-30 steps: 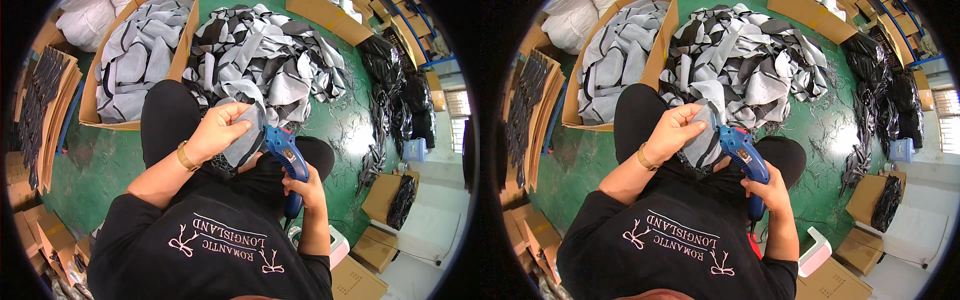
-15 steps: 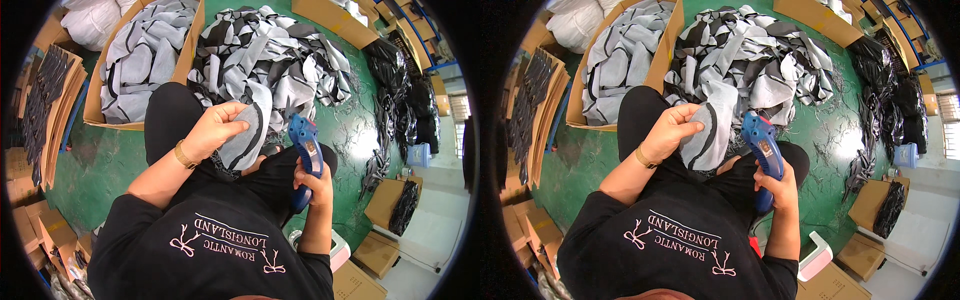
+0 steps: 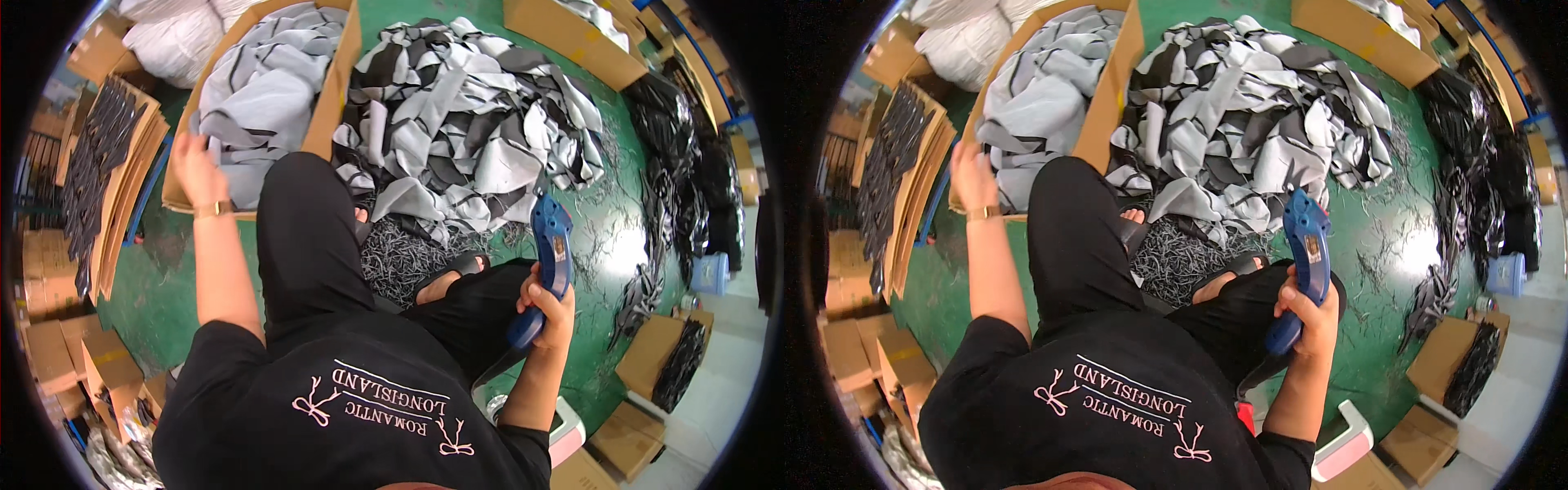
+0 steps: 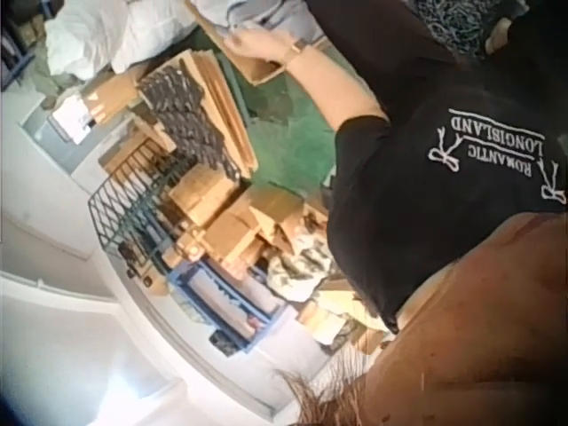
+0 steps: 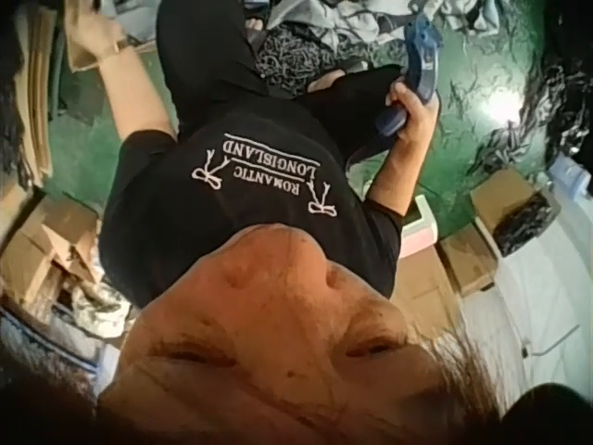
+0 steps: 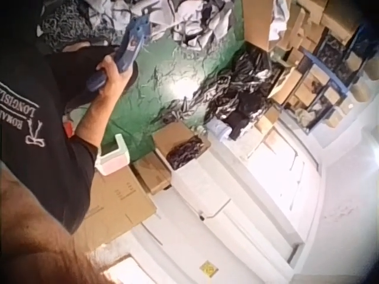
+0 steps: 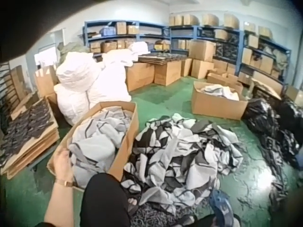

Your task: Trimming excess material from grey fabric components using electric scissors.

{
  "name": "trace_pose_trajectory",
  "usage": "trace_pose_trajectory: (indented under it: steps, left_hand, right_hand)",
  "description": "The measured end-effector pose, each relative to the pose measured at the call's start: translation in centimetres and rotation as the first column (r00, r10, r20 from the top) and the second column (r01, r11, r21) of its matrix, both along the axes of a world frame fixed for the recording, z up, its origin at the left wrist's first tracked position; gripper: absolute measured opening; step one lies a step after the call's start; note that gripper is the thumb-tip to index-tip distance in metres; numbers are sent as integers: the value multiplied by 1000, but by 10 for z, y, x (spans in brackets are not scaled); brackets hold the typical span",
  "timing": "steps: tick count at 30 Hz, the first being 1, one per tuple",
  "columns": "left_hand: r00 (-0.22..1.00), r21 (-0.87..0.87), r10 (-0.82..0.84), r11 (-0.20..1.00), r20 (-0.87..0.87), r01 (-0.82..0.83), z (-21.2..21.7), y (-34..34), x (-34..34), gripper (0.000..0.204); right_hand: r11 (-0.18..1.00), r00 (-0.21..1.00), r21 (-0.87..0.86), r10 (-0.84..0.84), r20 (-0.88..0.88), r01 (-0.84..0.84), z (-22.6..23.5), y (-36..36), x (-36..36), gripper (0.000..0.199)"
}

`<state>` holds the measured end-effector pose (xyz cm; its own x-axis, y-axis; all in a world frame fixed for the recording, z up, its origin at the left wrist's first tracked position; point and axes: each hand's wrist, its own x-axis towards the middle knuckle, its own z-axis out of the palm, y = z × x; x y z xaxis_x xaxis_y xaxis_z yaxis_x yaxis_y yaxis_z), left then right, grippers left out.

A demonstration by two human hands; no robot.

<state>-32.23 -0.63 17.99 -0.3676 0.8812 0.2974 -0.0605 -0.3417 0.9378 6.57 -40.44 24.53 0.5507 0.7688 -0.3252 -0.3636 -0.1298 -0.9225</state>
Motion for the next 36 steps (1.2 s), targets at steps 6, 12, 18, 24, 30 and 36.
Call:
trace_pose_trajectory:
  steps: [6, 12, 18, 24, 30, 36]
  left_hand:
    - [878, -35, -467, 884, -103, 466, 36, -40, 139, 30]
    - [157, -557, -917, 352, -367, 752, -81, -83, 303, 29]
    - [-441, -694, -537, 530, -719, 487, -255, -99, 320, 55]
    - [-579, -946, -785, 317, -220, -71, -235, -97, 335, 83]
    - [-94, -930, -993, -94, 65, 354, -271, -136, 305, 77]
    - [364, -833, -894, 401, -263, 382, -190, -149, 312, 71]
  right_hand:
    - [988, 986, 120, -75, -152, 94, -9, 22, 27, 43]
    - [974, 944, 146, -120, -307, 171, -24, 39, 49, 48]
    - [983, 916, 85, -120, -384, 165, -17, 42, 61, 54]
    - [973, 881, -7, -212, -424, 231, -20, 41, 73, 55]
    - [966, 892, -28, -250, -376, 259, -27, 50, 69, 54]
    - [990, 950, 44, -117, -288, 136, -31, 61, 56, 52]
